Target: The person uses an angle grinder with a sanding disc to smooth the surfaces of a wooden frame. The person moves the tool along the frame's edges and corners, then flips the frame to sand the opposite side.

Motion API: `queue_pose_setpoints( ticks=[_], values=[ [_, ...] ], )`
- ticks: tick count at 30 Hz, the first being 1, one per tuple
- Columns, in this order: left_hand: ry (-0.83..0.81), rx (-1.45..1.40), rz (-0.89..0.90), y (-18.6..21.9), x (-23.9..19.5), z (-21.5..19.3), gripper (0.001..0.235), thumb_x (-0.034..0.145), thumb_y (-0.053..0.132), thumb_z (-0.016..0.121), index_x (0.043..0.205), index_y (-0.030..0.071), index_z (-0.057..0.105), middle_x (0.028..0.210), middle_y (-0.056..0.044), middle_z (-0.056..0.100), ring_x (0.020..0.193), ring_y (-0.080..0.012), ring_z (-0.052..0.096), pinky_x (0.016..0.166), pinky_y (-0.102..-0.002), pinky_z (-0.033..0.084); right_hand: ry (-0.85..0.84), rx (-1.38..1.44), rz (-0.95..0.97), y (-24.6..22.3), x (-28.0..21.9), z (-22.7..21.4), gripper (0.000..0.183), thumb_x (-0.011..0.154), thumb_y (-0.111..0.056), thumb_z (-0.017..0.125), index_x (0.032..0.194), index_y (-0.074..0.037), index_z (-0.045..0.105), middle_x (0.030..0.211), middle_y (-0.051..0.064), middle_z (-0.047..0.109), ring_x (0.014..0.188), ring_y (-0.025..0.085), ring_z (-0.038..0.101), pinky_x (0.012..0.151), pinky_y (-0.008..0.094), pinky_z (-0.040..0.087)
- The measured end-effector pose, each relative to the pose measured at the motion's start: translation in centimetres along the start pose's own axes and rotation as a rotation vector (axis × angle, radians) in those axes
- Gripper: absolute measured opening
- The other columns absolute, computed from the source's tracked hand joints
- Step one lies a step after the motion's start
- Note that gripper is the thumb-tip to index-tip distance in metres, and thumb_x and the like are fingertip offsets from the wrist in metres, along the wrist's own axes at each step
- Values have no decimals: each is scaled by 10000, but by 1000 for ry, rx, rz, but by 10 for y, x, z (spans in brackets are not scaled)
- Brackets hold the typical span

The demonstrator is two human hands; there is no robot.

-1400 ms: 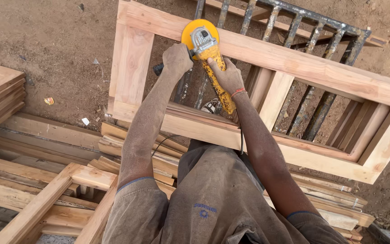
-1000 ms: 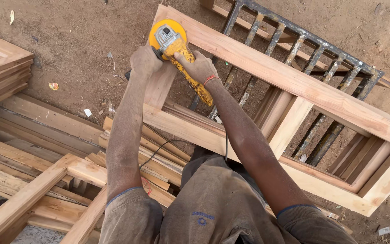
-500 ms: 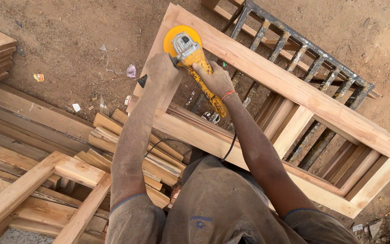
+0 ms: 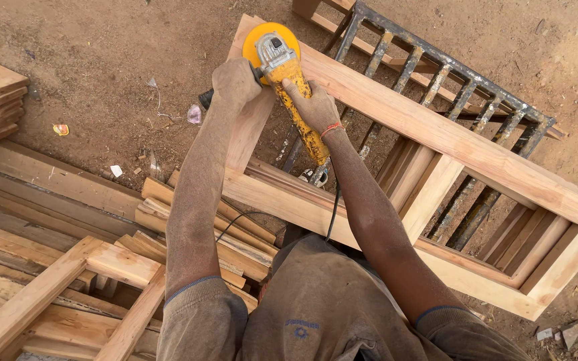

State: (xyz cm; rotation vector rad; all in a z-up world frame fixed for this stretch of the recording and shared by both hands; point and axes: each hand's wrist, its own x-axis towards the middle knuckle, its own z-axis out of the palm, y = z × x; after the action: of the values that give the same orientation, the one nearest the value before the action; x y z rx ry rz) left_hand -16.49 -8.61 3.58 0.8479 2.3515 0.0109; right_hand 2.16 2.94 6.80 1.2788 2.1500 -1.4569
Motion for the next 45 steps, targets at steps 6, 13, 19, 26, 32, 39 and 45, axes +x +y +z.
queue_pose_setpoints(
  ticks=[6,13,19,26,32,39,45],
  values=[
    [19,28,148,64,-4,33,317,791,302,809,965,42,760,914,-152,755,878,-267,751,775,-393,587,73,15,195,62,-21,-23,1141,774,-838,441,1495,45,400,1051,263,715,950,331,780,836,466,617],
    [29,85,219,73,1,38,260,786,263,804,941,57,777,895,-154,762,881,-287,740,775,-399,586,128,24,109,83,-25,-24,1092,872,-856,460,1468,59,470,989,216,731,862,257,766,812,417,619],
    [-58,180,100,6,28,-6,357,880,371,736,1029,46,747,884,-131,782,810,-254,776,740,-420,613,45,75,10,11,12,8,989,813,-823,483,1323,20,577,916,167,767,829,234,793,784,380,630],
    [40,175,184,17,35,-1,393,832,394,767,1005,42,760,888,-163,766,863,-304,753,768,-440,591,79,40,17,17,10,-7,993,794,-853,491,1268,10,617,1006,218,760,962,294,772,877,404,578],
    [17,123,315,97,19,28,380,835,417,775,945,53,781,886,-176,763,866,-320,752,793,-434,588,151,70,102,73,-28,-51,1025,803,-861,482,1285,36,603,1004,251,751,961,319,773,884,418,586],
    [-18,198,360,177,-10,72,229,788,244,770,940,73,784,897,-140,773,861,-280,761,785,-402,602,211,106,192,148,-71,-90,1086,814,-858,482,1420,43,509,1161,298,698,1090,347,726,969,435,540],
    [-67,237,451,255,-38,121,195,820,240,760,961,107,782,929,-96,771,881,-233,750,794,-382,598,305,204,166,221,-116,-117,958,867,-791,517,1355,28,606,1193,225,714,1135,307,691,1014,422,506]
  ],
)
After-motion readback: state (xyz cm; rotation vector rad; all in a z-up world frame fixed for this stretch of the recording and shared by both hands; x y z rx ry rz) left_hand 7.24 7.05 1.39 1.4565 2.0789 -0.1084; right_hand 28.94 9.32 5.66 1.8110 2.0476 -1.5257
